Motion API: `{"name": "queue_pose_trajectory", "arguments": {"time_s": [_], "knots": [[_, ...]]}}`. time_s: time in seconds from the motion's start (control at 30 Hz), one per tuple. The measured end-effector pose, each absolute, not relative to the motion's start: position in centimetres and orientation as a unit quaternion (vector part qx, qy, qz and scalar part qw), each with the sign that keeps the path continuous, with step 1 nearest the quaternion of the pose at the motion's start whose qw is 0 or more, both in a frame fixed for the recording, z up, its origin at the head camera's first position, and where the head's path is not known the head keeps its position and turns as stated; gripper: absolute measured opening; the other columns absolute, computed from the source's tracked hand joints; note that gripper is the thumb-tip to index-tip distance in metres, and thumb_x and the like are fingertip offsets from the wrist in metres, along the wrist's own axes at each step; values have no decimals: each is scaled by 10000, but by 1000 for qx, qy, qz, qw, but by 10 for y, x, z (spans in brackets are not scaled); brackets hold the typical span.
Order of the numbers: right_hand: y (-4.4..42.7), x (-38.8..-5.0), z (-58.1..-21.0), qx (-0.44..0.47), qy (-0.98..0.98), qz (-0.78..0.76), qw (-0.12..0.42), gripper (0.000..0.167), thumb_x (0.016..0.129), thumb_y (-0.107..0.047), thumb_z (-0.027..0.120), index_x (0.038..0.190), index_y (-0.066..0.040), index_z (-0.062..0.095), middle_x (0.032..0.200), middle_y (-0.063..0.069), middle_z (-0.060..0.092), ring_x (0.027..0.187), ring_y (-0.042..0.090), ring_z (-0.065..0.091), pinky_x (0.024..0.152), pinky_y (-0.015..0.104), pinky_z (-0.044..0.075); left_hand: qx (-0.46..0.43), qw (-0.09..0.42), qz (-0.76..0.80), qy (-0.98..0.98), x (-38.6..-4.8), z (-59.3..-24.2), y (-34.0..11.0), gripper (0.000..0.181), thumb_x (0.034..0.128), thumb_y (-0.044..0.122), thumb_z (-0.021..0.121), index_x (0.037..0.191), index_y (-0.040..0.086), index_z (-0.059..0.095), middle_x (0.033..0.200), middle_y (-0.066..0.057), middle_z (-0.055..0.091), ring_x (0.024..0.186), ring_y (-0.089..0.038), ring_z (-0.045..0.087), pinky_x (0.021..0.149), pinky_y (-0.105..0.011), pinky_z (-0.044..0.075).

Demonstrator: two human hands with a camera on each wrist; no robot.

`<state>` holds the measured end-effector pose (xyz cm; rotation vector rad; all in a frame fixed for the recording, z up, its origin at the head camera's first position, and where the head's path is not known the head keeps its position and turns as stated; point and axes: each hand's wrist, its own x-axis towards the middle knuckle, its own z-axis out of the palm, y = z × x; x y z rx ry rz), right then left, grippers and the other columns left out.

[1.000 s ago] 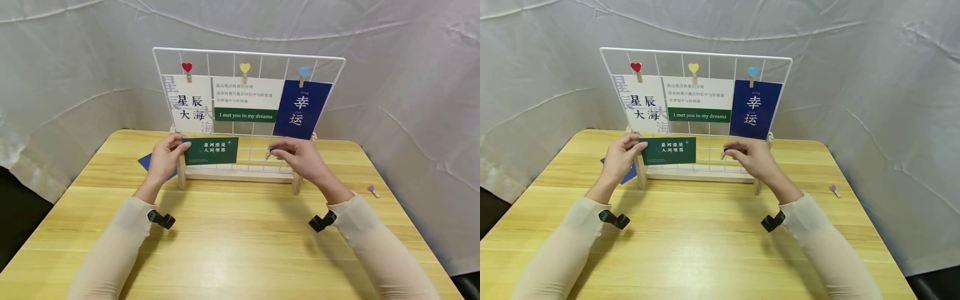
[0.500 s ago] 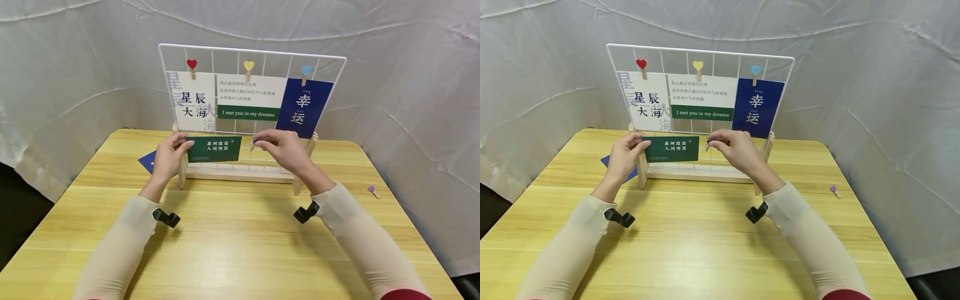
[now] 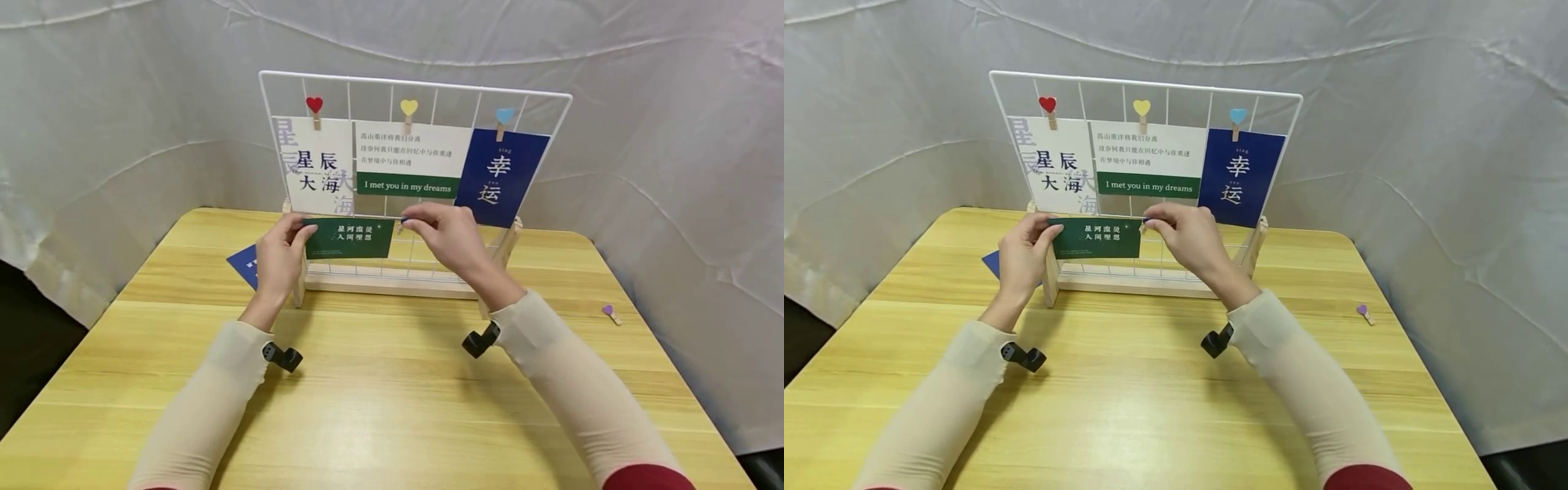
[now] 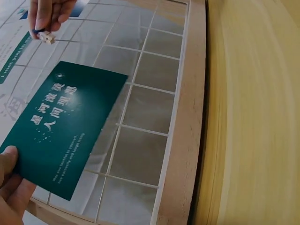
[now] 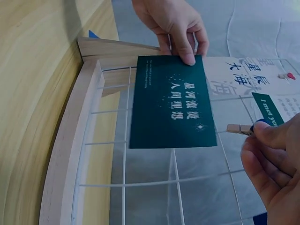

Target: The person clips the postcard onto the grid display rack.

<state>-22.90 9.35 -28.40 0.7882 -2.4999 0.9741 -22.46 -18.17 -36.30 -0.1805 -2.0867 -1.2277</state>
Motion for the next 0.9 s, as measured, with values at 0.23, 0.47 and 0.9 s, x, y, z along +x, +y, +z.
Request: {"name": "queue_pose_trajectory", "arguments": {"time_s": [0.23, 0.47, 0.9], "knots": [[76, -230, -283, 282, -884, 310, 209, 177, 957, -217, 655, 1064, -119, 757, 980, -7, 735, 760, 98, 653, 678, 286, 513, -44, 396, -432, -809, -222, -366, -175, 244, 933, 239, 665, 1096, 58, 682, 966, -99, 728, 831, -215, 690, 737, -358, 555], [56, -232, -280, 296, -884, 261, 251, 167, 957, -198, 652, 1043, -100, 757, 972, 22, 742, 748, 127, 680, 683, 297, 516, -25, 404, -390, -827, -223, -370, -170, 296, 949, 274, 640, 1160, 67, 647, 1031, -107, 724, 904, -259, 695, 810, -439, 535], [29, -240, -282, 277, -895, 242, 252, 165, 982, -183, 616, 1049, -110, 749, 962, 2, 742, 659, 81, 636, 799, 345, 506, -39, 421, -353, -835, -223, -372, -171, 286, 961, 279, 620, 1128, 48, 628, 1042, -143, 719, 894, -296, 703, 785, -466, 548]]}}
